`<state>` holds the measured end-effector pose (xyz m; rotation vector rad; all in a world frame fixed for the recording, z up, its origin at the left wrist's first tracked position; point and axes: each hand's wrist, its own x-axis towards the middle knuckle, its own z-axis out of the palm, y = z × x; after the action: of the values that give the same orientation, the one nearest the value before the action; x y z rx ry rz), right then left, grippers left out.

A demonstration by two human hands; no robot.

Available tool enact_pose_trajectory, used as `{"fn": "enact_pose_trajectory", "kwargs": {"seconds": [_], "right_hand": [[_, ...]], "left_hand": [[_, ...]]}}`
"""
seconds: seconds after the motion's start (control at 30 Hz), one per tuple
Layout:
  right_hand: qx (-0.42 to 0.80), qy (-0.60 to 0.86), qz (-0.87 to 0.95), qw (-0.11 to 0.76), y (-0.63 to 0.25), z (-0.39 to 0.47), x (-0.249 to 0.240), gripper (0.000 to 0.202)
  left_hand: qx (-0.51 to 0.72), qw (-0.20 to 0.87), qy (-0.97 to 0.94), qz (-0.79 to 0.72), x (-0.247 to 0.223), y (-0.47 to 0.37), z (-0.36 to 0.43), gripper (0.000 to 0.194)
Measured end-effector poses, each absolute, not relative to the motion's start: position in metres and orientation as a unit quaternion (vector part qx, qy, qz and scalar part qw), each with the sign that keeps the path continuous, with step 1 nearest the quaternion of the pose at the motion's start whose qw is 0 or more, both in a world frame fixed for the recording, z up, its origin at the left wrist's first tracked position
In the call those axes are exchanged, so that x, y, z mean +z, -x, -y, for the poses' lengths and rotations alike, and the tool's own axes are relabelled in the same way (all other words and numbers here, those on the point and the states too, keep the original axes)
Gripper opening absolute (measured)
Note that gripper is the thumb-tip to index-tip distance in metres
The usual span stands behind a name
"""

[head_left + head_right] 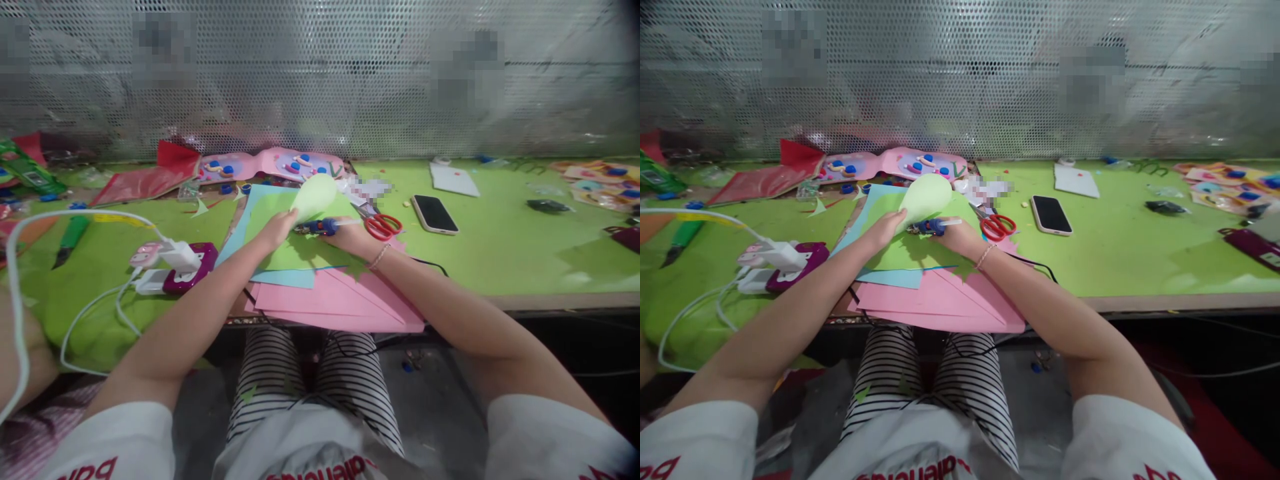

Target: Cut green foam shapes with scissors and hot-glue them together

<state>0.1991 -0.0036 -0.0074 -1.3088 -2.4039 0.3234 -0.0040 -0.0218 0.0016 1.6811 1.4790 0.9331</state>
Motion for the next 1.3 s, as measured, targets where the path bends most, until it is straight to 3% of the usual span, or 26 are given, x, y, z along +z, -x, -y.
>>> {"fn": "enact_pose_trajectory", "kwargs": {"seconds": [0.43, 1.0, 1.3], "right_hand": [[0.111, 0.471, 0.848, 0.215, -0.198, 0.004, -0.007, 0.018], [0.112, 0.45, 0.867, 0.183, -0.197, 0.012, 0.005, 0.017], [0.05, 0.477, 0.866, 0.141, -0.197, 0.014, 0.009, 0.023]], "left_hand": [[0.331, 0.344, -0.652, -0.59, 0.005, 0.004, 0.025, 0.063], [0.337, 0.363, -0.672, -0.551, 0.002, 0.003, 0.023, 0.062], [0.344, 0.371, -0.664, -0.551, -0.001, 0.003, 0.022, 0.065]]}}
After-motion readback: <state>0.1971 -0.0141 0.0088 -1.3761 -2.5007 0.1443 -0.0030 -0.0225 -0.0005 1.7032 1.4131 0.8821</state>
